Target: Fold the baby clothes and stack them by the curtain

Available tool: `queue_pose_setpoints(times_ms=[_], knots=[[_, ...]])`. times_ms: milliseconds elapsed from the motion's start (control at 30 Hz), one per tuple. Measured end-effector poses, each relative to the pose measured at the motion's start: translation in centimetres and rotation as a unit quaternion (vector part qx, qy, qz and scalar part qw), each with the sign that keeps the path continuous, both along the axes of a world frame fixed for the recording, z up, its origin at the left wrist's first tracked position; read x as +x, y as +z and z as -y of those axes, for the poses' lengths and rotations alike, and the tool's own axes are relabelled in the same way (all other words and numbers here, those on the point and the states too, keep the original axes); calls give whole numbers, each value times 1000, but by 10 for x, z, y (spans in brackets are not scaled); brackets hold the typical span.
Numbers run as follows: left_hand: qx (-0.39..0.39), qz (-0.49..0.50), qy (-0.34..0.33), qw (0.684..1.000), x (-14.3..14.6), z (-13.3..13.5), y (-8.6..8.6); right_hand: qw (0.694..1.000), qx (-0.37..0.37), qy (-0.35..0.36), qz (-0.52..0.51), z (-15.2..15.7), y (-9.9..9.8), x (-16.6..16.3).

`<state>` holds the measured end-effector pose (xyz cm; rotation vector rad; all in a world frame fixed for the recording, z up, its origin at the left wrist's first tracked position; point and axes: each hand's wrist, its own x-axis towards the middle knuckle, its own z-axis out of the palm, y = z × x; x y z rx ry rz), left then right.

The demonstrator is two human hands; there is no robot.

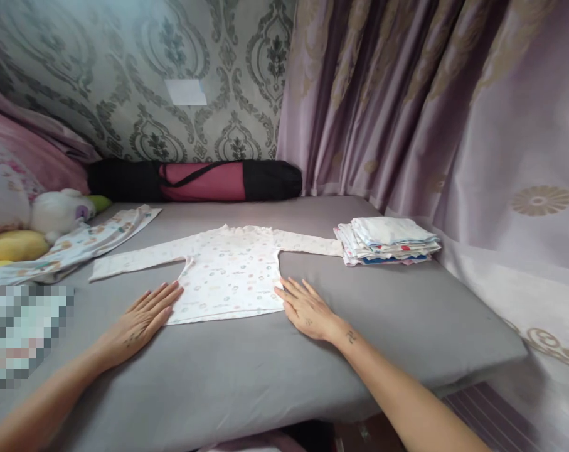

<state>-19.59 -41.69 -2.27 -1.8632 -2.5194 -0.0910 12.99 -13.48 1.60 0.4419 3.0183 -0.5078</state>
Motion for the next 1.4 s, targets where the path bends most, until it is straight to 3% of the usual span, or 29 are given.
queue_pose_setpoints(times_ms=[300,533,633,733,833,1067,1300,1400], knots=[[65,43,-5,997,-2,15,-4,995,-90,-36,3,-5,9,43],[107,176,55,977,-7,11,23,965,-236,-109,-33,-51,31,64],[136,220,93,962,-6,-2,36,960,-181,-192,-98,-86,34,51],[145,254,87,952,-2,-20,44,957,-18,-274,-92,-121,34,28],[154,252,64,953,8,-45,51,939,98,-328,-16,-146,33,5],[113,255,-52,959,31,-131,70,924,130,-354,55,-175,21,-26],[154,266,-137,942,25,-255,36,916,131,-370,78,-198,30,-34],[171,248,-140,943,22,-297,20,911,58,-406,-41,-202,34,-33]])
